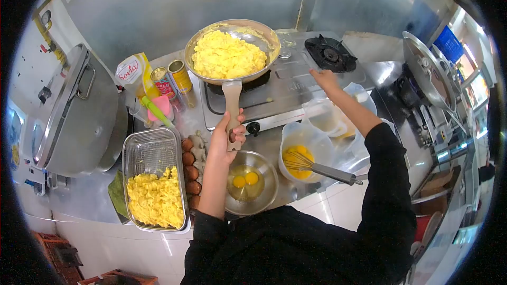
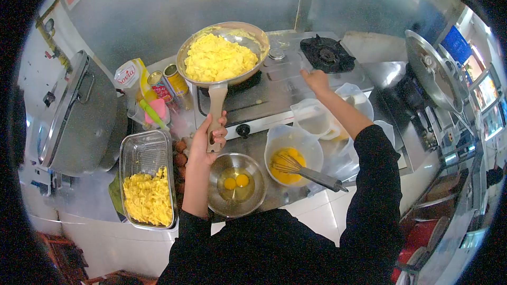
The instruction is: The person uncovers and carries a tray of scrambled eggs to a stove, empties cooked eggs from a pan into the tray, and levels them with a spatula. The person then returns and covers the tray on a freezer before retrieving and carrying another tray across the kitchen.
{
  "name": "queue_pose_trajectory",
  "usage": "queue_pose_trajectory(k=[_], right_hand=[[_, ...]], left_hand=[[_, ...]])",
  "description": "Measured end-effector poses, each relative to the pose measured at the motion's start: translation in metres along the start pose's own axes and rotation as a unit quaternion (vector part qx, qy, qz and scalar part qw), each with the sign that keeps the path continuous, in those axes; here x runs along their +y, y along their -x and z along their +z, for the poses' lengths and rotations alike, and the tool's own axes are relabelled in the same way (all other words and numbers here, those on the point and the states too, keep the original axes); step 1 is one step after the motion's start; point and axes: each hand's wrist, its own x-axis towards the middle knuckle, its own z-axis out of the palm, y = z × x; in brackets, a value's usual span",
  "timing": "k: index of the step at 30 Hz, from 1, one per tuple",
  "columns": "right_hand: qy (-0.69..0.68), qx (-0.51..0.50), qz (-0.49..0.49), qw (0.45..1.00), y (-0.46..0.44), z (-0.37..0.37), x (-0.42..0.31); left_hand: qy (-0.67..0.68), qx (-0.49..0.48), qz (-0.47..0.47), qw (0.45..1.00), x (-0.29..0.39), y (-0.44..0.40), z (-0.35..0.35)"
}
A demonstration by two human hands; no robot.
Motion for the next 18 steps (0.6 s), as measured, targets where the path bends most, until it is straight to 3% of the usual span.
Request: queue_pose_trajectory(k=[8, 11, 14, 18], right_hand=[[0.035, -0.038, -0.004, 0.999, -0.033, 0.034, 0.039], [0.109, -0.112, -0.066, 0.985, -0.035, 0.030, 0.047], [0.234, -0.189, -0.059, 0.952, -0.034, 0.019, 0.032], [0.271, -0.105, -0.157, 0.944, 0.043, -0.072, -0.066]], left_hand=[[-0.017, 0.000, 0.010, 1.000, -0.001, 0.002, 0.002], [-0.020, 0.015, 0.010, 1.000, -0.001, 0.001, 0.002], [-0.043, 0.044, 0.025, 0.998, -0.003, 0.000, 0.004], [-0.054, 0.057, 0.035, 0.996, -0.006, -0.003, 0.005]])
